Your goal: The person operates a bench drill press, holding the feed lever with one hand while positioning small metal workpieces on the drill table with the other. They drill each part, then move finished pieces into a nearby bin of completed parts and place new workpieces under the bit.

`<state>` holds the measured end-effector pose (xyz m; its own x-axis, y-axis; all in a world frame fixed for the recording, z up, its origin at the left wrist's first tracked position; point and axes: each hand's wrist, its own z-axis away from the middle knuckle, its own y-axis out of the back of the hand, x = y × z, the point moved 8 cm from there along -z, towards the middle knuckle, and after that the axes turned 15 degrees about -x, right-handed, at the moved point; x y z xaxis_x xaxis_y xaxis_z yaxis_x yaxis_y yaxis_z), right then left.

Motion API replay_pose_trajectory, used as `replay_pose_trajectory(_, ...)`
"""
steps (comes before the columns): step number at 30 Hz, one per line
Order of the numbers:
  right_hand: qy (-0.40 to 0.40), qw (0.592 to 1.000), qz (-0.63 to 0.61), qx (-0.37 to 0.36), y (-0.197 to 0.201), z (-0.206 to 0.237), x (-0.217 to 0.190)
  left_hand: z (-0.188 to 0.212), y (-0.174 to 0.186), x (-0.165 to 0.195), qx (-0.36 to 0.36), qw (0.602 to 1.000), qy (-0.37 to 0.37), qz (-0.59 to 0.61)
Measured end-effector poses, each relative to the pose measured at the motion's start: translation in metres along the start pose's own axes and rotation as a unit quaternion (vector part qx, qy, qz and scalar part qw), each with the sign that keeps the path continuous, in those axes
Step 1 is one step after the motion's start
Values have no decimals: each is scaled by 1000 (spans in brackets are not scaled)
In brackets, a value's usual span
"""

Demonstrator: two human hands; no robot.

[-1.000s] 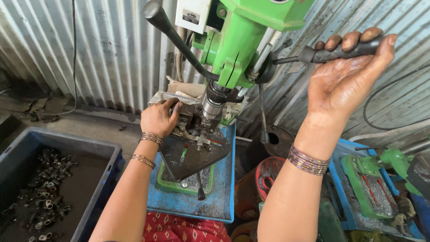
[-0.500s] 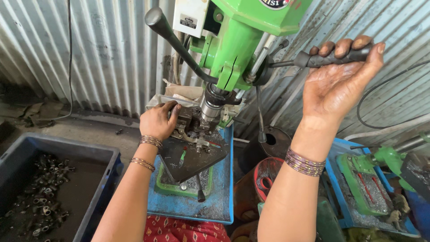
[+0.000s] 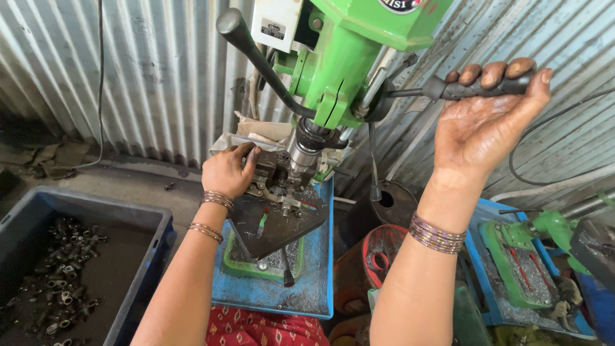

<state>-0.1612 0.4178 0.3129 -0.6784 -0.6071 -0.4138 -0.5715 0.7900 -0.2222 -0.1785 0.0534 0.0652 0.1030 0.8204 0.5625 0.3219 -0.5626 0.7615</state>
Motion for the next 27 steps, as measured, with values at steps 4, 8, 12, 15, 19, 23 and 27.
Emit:
replay_pose_trajectory(4, -8, 1000, -6, 4, -2, 1, 1, -3, -3, 0, -3, 1000, 2, -4)
replay_pose_trajectory(8, 12, 1000, -4, 19, -2, 21, 1, -9, -13, -2, -10, 1000, 2, 20)
replay_pose_trajectory(12, 9, 1000, 18, -1, 9, 29, 9, -19, -31, -18, -76, 994, -2, 77)
replay_pose_trajectory(15, -1, 1000, 20, 2, 36, 6, 17, -11, -49, -28, -150, 984, 17, 93)
replay_pose_trajectory(19, -35, 998, 30, 35, 80, -45, 50, 40, -49, -9, 52, 986, 4, 157)
replay_pose_trajectory(23, -121, 990, 24, 66, 118, -83, 95, 84, -91, 32, 130, 933, -65, 329)
replay_pose_trajectory(27, -138, 989, 14, 50, 143, -93, 117, 39, -213, 57, -68, 531, 77, 841)
